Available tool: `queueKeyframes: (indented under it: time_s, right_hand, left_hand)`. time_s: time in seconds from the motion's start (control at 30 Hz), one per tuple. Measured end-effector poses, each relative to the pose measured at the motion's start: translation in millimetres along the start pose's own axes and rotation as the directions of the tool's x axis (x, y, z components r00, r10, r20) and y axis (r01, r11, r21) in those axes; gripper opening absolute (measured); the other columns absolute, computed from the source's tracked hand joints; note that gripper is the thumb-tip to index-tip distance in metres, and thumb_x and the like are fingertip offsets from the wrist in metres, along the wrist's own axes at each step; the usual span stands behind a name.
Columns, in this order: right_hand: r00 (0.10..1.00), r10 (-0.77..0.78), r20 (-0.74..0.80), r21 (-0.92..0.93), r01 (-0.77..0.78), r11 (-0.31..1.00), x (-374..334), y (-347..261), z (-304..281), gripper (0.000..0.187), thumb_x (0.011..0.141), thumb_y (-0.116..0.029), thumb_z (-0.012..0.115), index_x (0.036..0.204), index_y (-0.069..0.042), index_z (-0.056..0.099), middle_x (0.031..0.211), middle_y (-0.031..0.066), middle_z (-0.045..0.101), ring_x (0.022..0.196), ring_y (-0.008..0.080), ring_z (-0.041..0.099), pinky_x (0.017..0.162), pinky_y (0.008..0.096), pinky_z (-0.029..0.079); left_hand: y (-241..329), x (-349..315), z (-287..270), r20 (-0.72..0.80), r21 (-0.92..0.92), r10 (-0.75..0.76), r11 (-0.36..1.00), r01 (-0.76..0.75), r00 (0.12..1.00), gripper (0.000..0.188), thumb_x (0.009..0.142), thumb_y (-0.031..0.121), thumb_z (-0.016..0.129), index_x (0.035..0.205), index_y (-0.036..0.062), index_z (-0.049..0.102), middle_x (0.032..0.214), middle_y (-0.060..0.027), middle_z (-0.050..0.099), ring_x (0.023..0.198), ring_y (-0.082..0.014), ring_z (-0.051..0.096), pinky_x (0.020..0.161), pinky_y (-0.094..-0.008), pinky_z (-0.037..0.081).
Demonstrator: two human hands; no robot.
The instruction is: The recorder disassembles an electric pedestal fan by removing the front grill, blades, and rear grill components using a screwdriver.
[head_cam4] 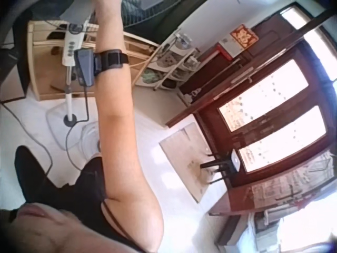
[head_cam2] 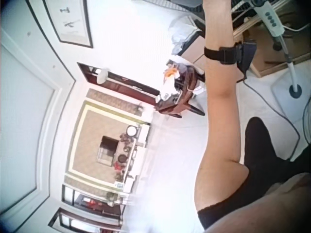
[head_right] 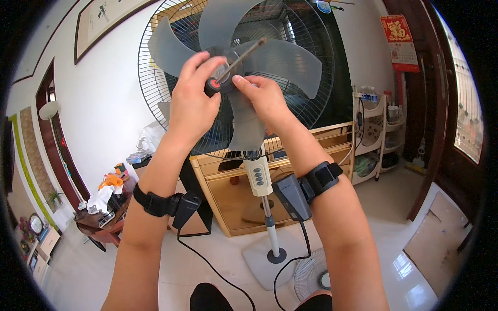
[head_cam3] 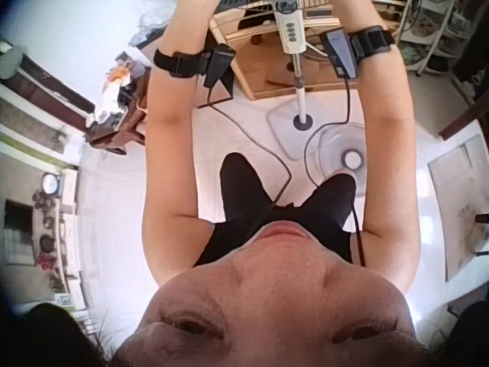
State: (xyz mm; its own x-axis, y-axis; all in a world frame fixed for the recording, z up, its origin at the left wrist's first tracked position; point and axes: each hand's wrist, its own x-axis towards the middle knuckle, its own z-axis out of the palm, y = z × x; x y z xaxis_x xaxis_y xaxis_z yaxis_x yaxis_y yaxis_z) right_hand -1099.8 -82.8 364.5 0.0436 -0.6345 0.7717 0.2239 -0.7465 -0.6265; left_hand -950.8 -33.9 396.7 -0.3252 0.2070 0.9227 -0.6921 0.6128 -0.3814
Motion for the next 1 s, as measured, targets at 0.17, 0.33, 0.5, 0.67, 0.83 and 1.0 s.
queueKeyframes:
  time_s: [0.17, 0.33, 0.5, 0.67, 0.83, 1.0]
  right_hand:
    - [1.000, -0.003, 0.005, -0.055, 0.003, 0.998, 0, -3, -4, 0.032, 0.087, -0.034, 0.059, 0.089, -0.002, 0.062, 0.067, -0.0004, 0.055, 0.056, 0.0067, 0.048, 0.050, 0.0225, 0.039]
    - [1.000, 0.024, -0.001, -0.021, -0.024, 0.999, -1, -3, -2, 0.032, 0.087, -0.033, 0.059, 0.091, -0.002, 0.062, 0.069, 0.0002, 0.056, 0.057, 0.0070, 0.049, 0.051, 0.0227, 0.040]
    - [0.999, 0.034, -0.021, 0.021, -0.034, 0.999, -2, -1, -2, 0.031, 0.087, -0.032, 0.059, 0.091, -0.001, 0.063, 0.070, -0.0001, 0.056, 0.059, 0.0067, 0.049, 0.052, 0.0226, 0.040]
    - [1.000, 0.017, 0.012, -0.002, -0.017, 1.000, -1, -5, 4, 0.031, 0.087, -0.032, 0.059, 0.089, -0.002, 0.063, 0.069, -0.0011, 0.055, 0.058, 0.0063, 0.048, 0.051, 0.0222, 0.038]
    - [1.000, 0.000, 0.002, -0.031, 0.000, 1.000, 2, 2, -3, 0.032, 0.087, -0.033, 0.059, 0.088, -0.002, 0.063, 0.065, -0.0027, 0.051, 0.056, 0.0057, 0.044, 0.050, 0.0221, 0.035]
    - [0.999, -0.027, -0.017, -0.120, 0.025, 0.992, 2, 3, -3, 0.036, 0.088, -0.037, 0.057, 0.087, -0.001, 0.061, 0.066, -0.0026, 0.049, 0.058, 0.0059, 0.042, 0.052, 0.0227, 0.035]
  left_hand:
    - [8, 8, -1, 0.053, 0.021, -0.330, 0.944, 0.329, 0.943, 0.027, 0.073, 0.018, 0.070, 0.096, 0.0058, 0.060, 0.092, -0.0134, 0.059, 0.078, -0.0277, 0.060, 0.068, -0.0336, 0.048]
    - [8, 3, -1, 0.071, 0.161, -0.174, 0.974, 0.161, 0.982, 0.028, 0.074, 0.015, 0.069, 0.099, 0.0068, 0.060, 0.100, -0.0141, 0.057, 0.082, -0.0266, 0.060, 0.069, -0.0334, 0.048]
    - [11, -4, 0, -0.051, -0.096, -0.125, 0.988, 0.119, 0.991, 0.032, 0.072, 0.007, 0.069, 0.102, 0.0068, 0.060, 0.102, -0.0123, 0.052, 0.082, -0.0267, 0.058, 0.071, -0.0343, 0.048]
    - [2, 0, 7, -0.021, -0.077, -0.207, 0.976, 0.205, 0.978, 0.030, 0.071, 0.003, 0.068, 0.100, 0.0065, 0.060, 0.099, -0.0105, 0.051, 0.080, -0.0256, 0.057, 0.072, -0.0337, 0.048]
    - [0, 2, 1, 0.067, -0.040, 0.012, 0.999, -0.010, 0.998, 0.028, 0.071, -0.001, 0.066, 0.098, 0.0062, 0.061, 0.100, -0.0085, 0.051, 0.079, -0.0222, 0.057, 0.070, -0.0312, 0.047]
    - [-5, 5, -19, -0.140, -0.218, -0.123, 0.972, 0.091, 0.982, 0.027, 0.072, 0.000, 0.065, 0.099, 0.0061, 0.062, 0.103, -0.0051, 0.052, 0.078, -0.0140, 0.055, 0.067, -0.0246, 0.046]
